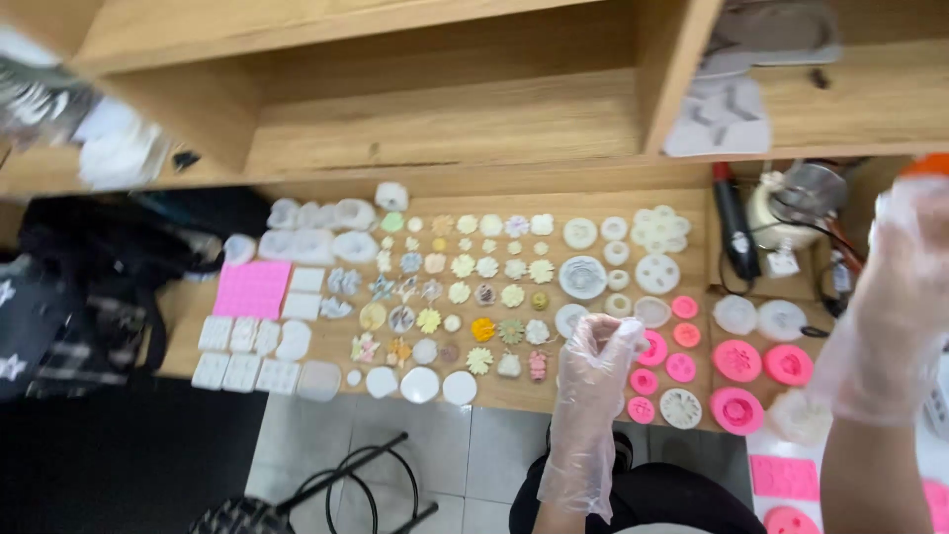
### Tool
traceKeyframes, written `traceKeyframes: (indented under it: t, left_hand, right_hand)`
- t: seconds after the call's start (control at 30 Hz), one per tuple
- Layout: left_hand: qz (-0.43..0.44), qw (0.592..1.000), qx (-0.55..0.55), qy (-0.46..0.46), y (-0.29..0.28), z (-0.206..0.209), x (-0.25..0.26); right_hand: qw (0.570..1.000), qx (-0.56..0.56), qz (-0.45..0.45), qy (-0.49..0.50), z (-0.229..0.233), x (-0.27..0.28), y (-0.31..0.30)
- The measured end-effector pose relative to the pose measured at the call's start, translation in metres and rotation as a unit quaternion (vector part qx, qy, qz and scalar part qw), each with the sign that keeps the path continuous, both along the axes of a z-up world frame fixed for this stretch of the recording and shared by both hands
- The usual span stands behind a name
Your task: Organizing and inspecting various silicone candle and soap molds on a workbench and shelving unit.
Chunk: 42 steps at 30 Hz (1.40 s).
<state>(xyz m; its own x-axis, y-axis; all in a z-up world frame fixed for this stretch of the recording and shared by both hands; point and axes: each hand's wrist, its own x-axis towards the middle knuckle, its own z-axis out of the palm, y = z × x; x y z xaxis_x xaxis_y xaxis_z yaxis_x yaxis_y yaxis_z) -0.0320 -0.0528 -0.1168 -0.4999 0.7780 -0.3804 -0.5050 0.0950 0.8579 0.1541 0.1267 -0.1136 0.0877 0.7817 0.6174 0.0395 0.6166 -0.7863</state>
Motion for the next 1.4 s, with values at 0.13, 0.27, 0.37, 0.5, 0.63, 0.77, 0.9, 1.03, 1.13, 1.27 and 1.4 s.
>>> traceKeyframes:
  t: [0.13, 0.27, 0.37, 0.5, 0.63, 0.77, 0.9, 1.03, 1.13, 1.27, 1.4]
  left_hand:
    - [0.049, 0.997, 0.027, -0.046, -0.023, -0.036, -0.003]
    - [0.070, 0.992, -0.089, -0.053, -0.066, -0.055, -0.015]
    - [0.106, 0.993, -0.047, 0.035, -0.099, -0.107, -0.049]
    - [0.218, 0.967, -0.124, 0.041, -0.152, -0.167, -0.122]
    - [0.304, 0.877, -0.291, 0.232, -0.224, -0.214, -0.234]
    - [0.288, 0.813, -0.392, 0.319, -0.268, -0.290, -0.361]
    - [0.285, 0.822, -0.421, 0.257, -0.286, -0.277, -0.422]
    - [0.303, 0.912, -0.275, 0.037, -0.294, -0.324, -0.459]
    - [0.317, 0.929, -0.184, -0.042, -0.300, -0.367, -0.478]
    - [0.278, 0.939, -0.200, -0.037, -0.309, -0.401, -0.490]
    - [0.253, 0.945, -0.203, 0.036, -0.320, -0.396, -0.491]
  right_hand:
    - [0.986, -0.149, 0.071, -0.002, -0.057, -0.023, -0.066]
    - [0.931, -0.268, 0.240, -0.061, -0.070, -0.071, -0.113]
    - [0.890, -0.333, 0.308, -0.043, -0.058, -0.100, -0.136]
    - [0.888, -0.321, 0.322, -0.069, -0.068, -0.121, -0.146]
    - [0.900, -0.314, 0.273, -0.126, -0.079, -0.148, -0.165]
    - [0.914, -0.340, 0.189, -0.113, -0.091, -0.206, -0.187]
    - [0.907, -0.367, 0.155, -0.138, -0.094, -0.270, -0.231]
    - [0.885, -0.357, 0.203, -0.218, -0.089, -0.317, -0.271]
    - [0.879, -0.362, 0.235, -0.203, -0.105, -0.338, -0.293]
    - [0.793, -0.524, 0.192, -0.244, -0.087, -0.360, -0.310]
    - [0.824, -0.424, 0.282, -0.249, -0.072, -0.377, -0.310]
